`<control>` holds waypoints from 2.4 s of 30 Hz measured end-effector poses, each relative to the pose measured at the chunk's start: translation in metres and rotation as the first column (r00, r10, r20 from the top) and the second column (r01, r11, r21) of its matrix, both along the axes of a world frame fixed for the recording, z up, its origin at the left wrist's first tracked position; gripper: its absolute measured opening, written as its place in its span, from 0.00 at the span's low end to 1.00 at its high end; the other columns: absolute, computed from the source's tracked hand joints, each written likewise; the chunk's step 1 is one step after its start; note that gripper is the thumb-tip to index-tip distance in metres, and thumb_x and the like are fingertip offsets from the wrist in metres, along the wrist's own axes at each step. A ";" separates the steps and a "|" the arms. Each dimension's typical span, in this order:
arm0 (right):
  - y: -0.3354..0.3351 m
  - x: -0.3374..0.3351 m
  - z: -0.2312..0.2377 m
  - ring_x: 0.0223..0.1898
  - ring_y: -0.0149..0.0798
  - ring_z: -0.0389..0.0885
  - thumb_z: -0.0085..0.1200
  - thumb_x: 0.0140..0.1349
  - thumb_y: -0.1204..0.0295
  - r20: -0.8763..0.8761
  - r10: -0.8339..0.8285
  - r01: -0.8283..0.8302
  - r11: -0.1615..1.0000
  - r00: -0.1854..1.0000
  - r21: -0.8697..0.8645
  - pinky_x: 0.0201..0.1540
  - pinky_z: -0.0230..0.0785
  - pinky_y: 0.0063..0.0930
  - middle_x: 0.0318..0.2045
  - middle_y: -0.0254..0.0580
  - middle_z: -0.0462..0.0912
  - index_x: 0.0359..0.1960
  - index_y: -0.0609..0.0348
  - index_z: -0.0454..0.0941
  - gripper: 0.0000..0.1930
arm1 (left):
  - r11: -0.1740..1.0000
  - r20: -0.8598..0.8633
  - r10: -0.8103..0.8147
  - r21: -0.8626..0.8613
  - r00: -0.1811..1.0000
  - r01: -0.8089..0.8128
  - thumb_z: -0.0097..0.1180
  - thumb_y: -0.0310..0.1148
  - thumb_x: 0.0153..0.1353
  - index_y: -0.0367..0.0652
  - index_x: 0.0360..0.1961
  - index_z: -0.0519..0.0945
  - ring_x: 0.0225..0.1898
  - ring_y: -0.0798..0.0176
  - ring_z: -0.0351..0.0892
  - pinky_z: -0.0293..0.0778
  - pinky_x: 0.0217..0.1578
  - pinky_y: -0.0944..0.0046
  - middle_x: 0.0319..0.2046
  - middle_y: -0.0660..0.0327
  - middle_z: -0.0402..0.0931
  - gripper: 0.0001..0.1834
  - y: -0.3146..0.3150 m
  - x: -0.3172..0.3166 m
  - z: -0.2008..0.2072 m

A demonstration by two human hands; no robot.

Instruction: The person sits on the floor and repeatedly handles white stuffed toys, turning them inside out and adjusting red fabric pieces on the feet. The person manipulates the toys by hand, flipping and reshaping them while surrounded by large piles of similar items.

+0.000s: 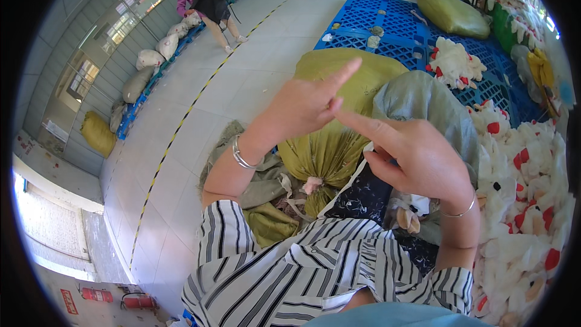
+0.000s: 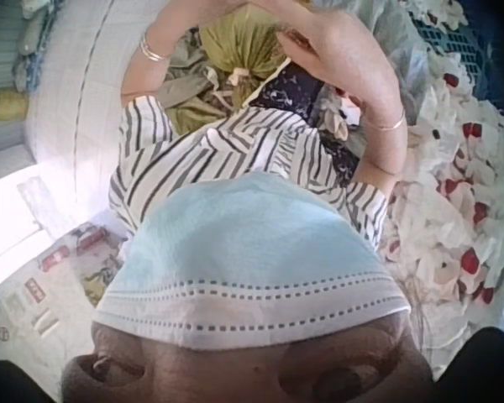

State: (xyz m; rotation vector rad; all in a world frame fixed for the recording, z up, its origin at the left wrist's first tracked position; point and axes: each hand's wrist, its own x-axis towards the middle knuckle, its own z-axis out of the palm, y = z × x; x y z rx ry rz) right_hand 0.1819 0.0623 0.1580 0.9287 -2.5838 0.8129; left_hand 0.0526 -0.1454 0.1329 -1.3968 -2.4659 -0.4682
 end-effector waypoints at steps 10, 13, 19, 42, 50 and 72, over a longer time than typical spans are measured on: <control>0.028 0.006 -0.142 0.21 0.42 0.77 0.57 0.59 0.72 0.487 0.071 0.066 0.964 0.870 -0.258 0.27 0.68 0.34 0.21 0.48 0.78 0.51 0.64 0.76 0.18 | 0.878 0.521 -0.004 -0.408 0.854 0.253 0.53 0.38 0.63 0.45 0.67 0.64 0.28 0.50 0.77 0.71 0.29 0.53 0.26 0.53 0.78 0.31 0.001 -0.037 -0.124; 0.026 0.012 -0.171 0.21 0.38 0.76 0.57 0.60 0.72 0.599 0.091 0.095 0.958 0.796 -0.272 0.26 0.67 0.32 0.21 0.46 0.79 0.52 0.64 0.76 0.19 | 0.845 0.561 -0.005 -0.440 0.827 0.304 0.54 0.39 0.63 0.43 0.66 0.65 0.30 0.50 0.78 0.72 0.31 0.53 0.30 0.52 0.79 0.31 0.005 -0.033 -0.138; 0.021 0.018 -0.195 0.23 0.40 0.78 0.58 0.60 0.70 0.664 0.090 0.096 0.967 0.742 -0.237 0.29 0.69 0.33 0.23 0.47 0.80 0.53 0.65 0.75 0.19 | 0.828 0.587 -0.017 -0.446 0.809 0.340 0.53 0.39 0.63 0.42 0.66 0.65 0.30 0.51 0.78 0.71 0.31 0.54 0.30 0.52 0.78 0.31 0.011 -0.026 -0.151; 0.027 0.020 -0.204 0.24 0.42 0.79 0.57 0.60 0.70 0.674 0.084 0.103 0.967 0.734 -0.232 0.30 0.69 0.34 0.24 0.47 0.81 0.52 0.66 0.75 0.19 | 0.812 0.605 0.002 -0.466 0.797 0.352 0.52 0.38 0.63 0.39 0.66 0.65 0.29 0.49 0.75 0.70 0.31 0.52 0.30 0.50 0.77 0.31 0.018 -0.020 -0.142; 0.027 0.022 -0.200 0.25 0.41 0.79 0.57 0.60 0.69 0.698 0.061 0.121 0.971 0.714 -0.209 0.30 0.70 0.33 0.24 0.48 0.81 0.52 0.66 0.75 0.20 | 0.812 0.602 -0.026 -0.453 0.798 0.368 0.52 0.38 0.63 0.38 0.66 0.65 0.29 0.50 0.75 0.70 0.31 0.52 0.29 0.50 0.77 0.31 0.020 -0.020 -0.142; 0.084 -0.131 -0.031 0.24 0.52 0.77 0.51 0.54 0.77 -0.047 -0.454 0.409 0.839 0.890 -0.359 0.30 0.71 0.42 0.21 0.54 0.78 0.66 0.64 0.59 0.34 | 0.812 0.779 -0.048 -0.334 0.625 0.479 0.53 0.37 0.64 0.38 0.65 0.65 0.32 0.57 0.81 0.75 0.34 0.58 0.32 0.54 0.81 0.29 0.026 0.023 -0.212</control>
